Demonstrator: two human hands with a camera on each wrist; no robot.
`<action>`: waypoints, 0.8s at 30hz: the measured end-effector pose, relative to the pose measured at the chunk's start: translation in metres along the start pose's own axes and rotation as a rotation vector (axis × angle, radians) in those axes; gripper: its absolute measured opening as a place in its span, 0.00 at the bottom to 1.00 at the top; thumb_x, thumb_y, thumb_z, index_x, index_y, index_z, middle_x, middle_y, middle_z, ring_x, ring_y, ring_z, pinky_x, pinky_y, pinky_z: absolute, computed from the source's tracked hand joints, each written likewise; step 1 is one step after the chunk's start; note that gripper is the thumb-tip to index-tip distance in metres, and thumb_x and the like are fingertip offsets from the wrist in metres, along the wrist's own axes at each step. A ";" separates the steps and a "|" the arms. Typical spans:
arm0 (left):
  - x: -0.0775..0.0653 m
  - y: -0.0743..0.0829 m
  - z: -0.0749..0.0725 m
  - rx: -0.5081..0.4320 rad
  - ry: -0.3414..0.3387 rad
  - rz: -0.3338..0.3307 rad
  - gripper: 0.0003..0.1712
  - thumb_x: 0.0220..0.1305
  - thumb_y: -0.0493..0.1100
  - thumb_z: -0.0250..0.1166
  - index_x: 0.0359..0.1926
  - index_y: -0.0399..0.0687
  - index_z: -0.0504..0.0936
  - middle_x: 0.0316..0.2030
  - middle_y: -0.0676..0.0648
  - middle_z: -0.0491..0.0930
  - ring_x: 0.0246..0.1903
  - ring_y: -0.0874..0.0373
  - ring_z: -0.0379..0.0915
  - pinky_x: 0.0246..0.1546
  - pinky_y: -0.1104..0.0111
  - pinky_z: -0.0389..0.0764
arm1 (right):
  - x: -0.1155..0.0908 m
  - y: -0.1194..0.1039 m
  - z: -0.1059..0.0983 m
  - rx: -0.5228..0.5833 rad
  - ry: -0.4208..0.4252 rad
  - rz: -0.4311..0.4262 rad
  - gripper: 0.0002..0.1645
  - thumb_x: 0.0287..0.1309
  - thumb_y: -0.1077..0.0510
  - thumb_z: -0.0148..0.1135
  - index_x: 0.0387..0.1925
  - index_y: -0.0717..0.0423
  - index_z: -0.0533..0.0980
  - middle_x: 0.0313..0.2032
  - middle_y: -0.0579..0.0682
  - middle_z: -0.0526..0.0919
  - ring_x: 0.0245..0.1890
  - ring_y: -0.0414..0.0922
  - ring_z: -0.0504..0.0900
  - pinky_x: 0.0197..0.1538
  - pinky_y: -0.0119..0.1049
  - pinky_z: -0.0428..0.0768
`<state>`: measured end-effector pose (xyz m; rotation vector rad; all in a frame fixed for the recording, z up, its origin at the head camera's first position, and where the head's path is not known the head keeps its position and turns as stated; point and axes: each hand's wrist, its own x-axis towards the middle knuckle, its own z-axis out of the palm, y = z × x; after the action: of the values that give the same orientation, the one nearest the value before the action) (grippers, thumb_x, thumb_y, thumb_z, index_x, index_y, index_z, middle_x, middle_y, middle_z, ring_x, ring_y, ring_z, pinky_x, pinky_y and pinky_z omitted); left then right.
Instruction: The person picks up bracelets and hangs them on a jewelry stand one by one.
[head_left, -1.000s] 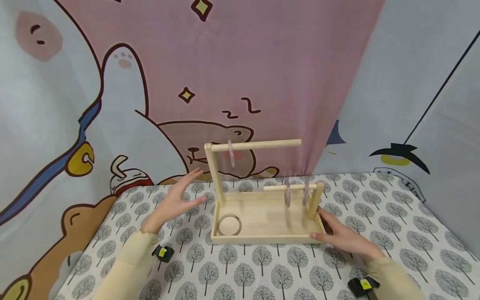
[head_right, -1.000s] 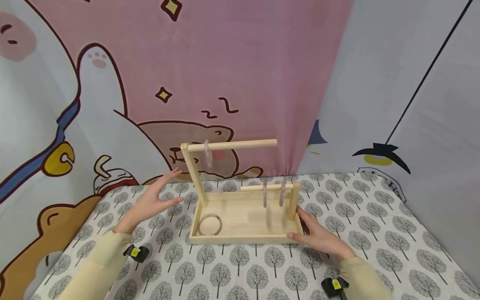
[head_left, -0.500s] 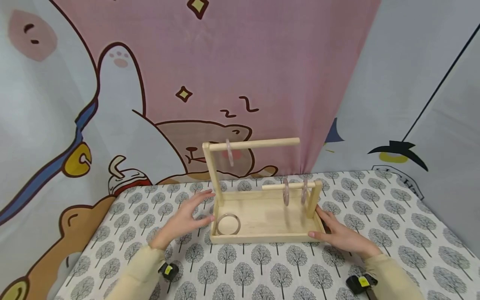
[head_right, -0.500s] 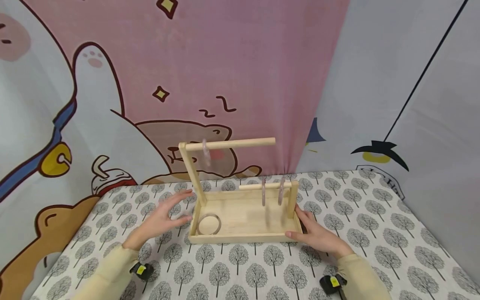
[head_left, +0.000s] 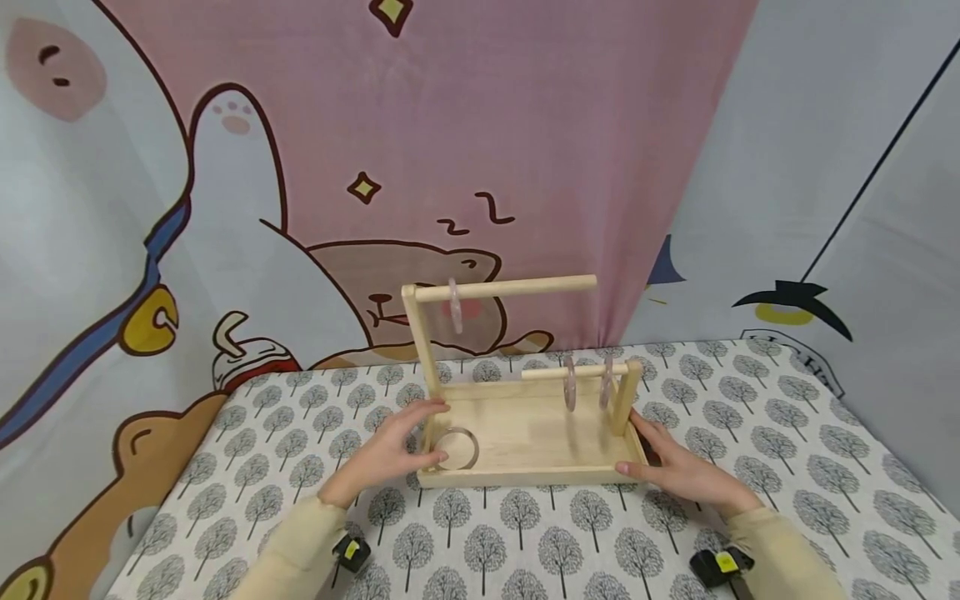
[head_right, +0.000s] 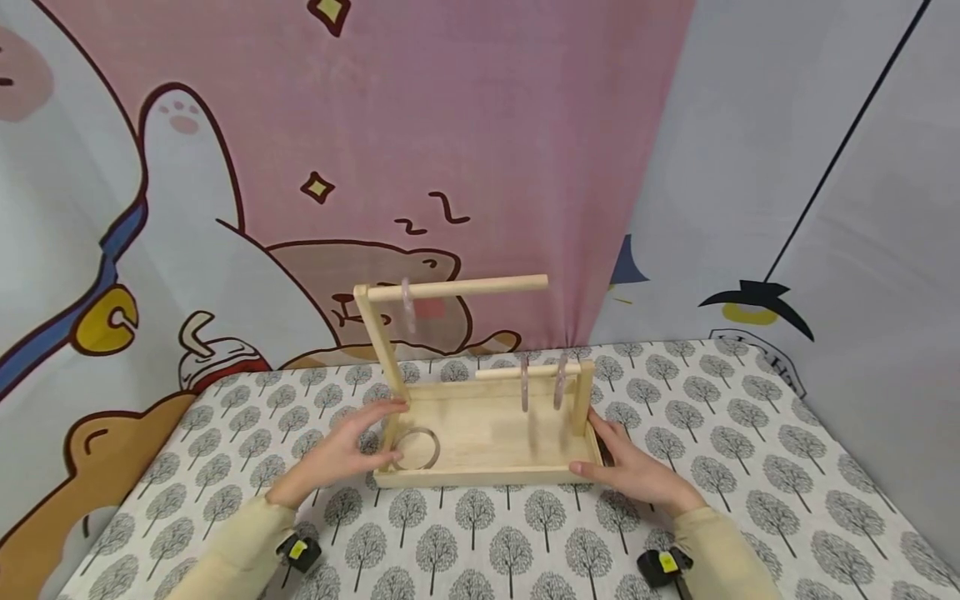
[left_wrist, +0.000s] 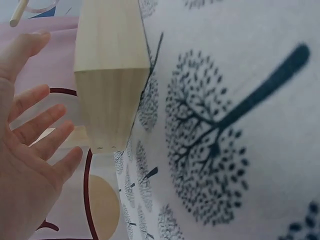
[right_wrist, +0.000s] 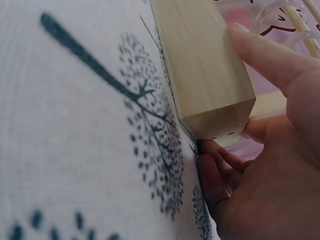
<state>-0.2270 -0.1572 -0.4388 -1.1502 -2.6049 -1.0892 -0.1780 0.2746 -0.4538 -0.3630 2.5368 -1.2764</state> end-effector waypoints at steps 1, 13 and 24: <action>0.000 -0.001 0.001 0.000 -0.004 -0.001 0.38 0.51 0.41 0.74 0.62 0.36 0.71 0.63 0.36 0.68 0.60 0.38 0.65 0.58 0.44 0.68 | 0.000 0.000 0.000 -0.001 0.001 0.000 0.57 0.61 0.48 0.63 0.75 0.60 0.37 0.67 0.81 0.35 0.63 0.81 0.38 0.51 0.81 0.49; 0.004 -0.002 0.007 -0.010 -0.104 -0.080 0.41 0.49 0.42 0.76 0.63 0.37 0.70 0.61 0.35 0.70 0.60 0.40 0.67 0.60 0.46 0.66 | 0.001 0.001 -0.001 -0.017 0.008 -0.011 0.57 0.61 0.48 0.63 0.75 0.61 0.37 0.67 0.81 0.35 0.63 0.81 0.39 0.51 0.81 0.49; 0.018 0.001 0.008 -0.001 -0.218 -0.133 0.41 0.48 0.40 0.76 0.63 0.34 0.71 0.59 0.37 0.73 0.57 0.43 0.70 0.61 0.50 0.67 | 0.002 0.001 0.000 -0.032 0.017 -0.016 0.57 0.60 0.47 0.64 0.75 0.61 0.38 0.67 0.81 0.36 0.63 0.82 0.40 0.50 0.81 0.50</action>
<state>-0.2375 -0.1409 -0.4378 -1.1709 -2.8844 -1.0412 -0.1797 0.2745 -0.4551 -0.3813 2.5763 -1.2518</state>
